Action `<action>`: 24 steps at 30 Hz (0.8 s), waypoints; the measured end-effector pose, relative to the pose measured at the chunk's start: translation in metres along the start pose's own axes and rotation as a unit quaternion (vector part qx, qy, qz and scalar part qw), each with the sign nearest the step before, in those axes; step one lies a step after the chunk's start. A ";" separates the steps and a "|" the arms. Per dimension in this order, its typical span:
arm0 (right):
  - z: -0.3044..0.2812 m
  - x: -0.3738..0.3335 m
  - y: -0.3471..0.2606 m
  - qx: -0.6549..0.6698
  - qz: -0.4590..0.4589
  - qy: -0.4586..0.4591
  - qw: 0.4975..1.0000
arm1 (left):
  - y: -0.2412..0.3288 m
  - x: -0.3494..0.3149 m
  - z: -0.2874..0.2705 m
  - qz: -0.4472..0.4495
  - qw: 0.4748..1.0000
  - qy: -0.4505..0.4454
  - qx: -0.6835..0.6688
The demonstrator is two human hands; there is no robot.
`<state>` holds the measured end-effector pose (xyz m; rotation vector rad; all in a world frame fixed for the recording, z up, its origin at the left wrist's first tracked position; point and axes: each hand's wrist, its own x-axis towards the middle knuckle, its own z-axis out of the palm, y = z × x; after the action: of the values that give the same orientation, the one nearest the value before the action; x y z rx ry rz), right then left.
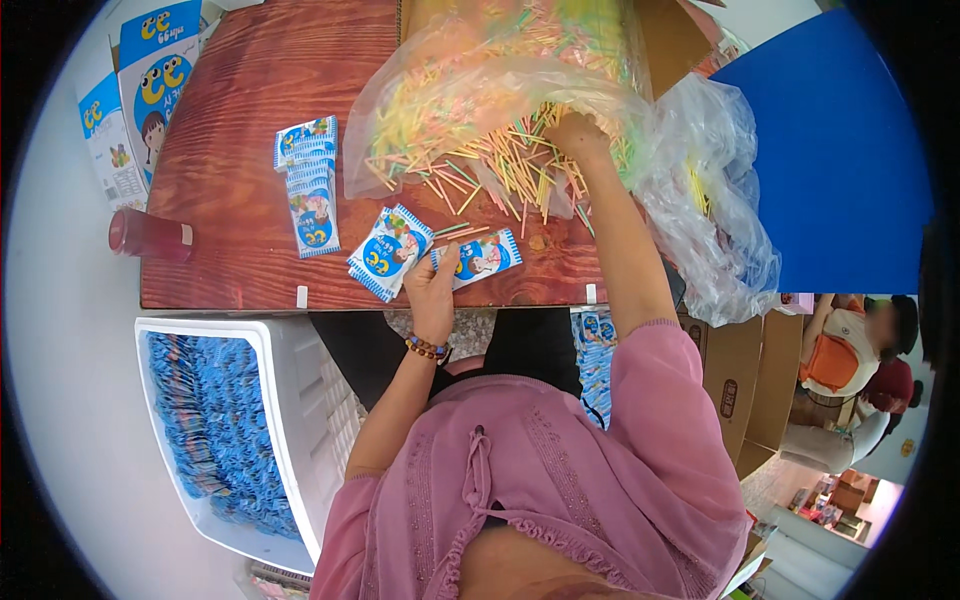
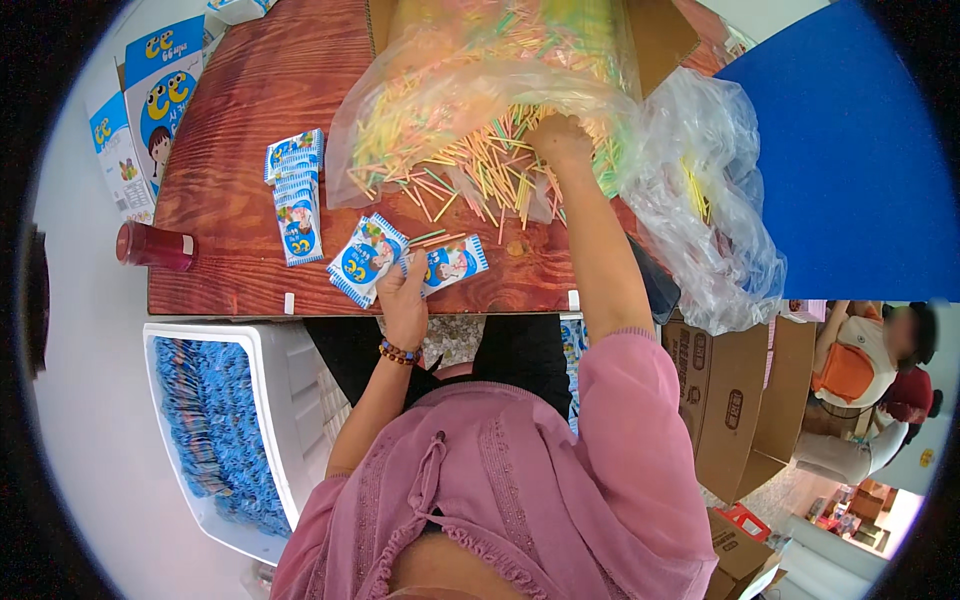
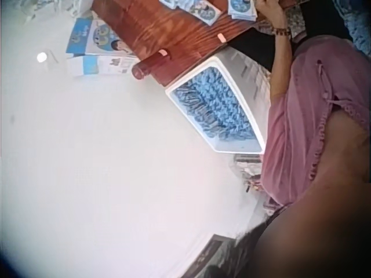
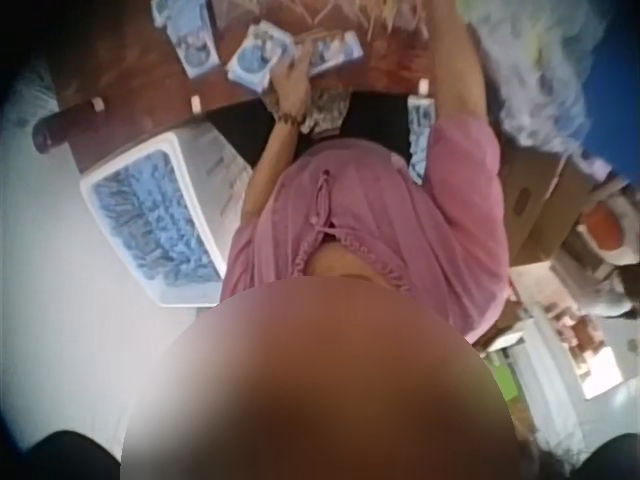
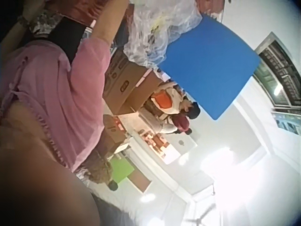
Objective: Sorting and packing blue packets and colorful sticks from a box into a container at a workstation.
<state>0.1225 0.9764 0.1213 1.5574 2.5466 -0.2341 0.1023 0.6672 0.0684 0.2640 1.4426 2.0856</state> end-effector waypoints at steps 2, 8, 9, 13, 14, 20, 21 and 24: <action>0.016 0.000 0.001 0.017 -0.012 0.052 0.998 | 0.000 -0.001 -0.001 0.000 1.000 -0.002 0.003; 0.051 0.008 0.016 0.041 -0.083 0.196 0.976 | 0.000 -0.002 0.001 0.001 1.000 -0.009 0.000; 0.049 0.006 0.019 0.043 -0.085 0.196 0.976 | 0.001 -0.002 0.001 0.004 1.000 -0.007 -0.001; 0.043 -0.004 0.023 0.011 -0.131 0.199 0.971 | 0.002 -0.004 0.000 0.011 1.000 -0.014 0.000; 0.042 -0.005 0.024 0.003 -0.132 0.214 0.968 | 0.006 -0.004 0.002 0.009 1.000 -0.013 0.010; 0.022 -0.003 0.042 0.093 -0.149 0.141 0.974 | 0.001 -0.002 0.003 0.010 1.000 -0.011 0.015; 0.012 -0.005 0.041 0.094 -0.151 0.138 0.974 | 0.002 -0.002 0.001 0.011 1.000 -0.009 0.018; -0.003 0.000 0.061 0.106 -0.092 0.139 0.980 | 0.002 -0.002 -0.001 0.014 1.000 -0.012 0.013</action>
<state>0.1767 1.0040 0.1206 1.5165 2.9759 -0.3428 0.1029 0.6653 0.0701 0.3203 1.4612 2.0801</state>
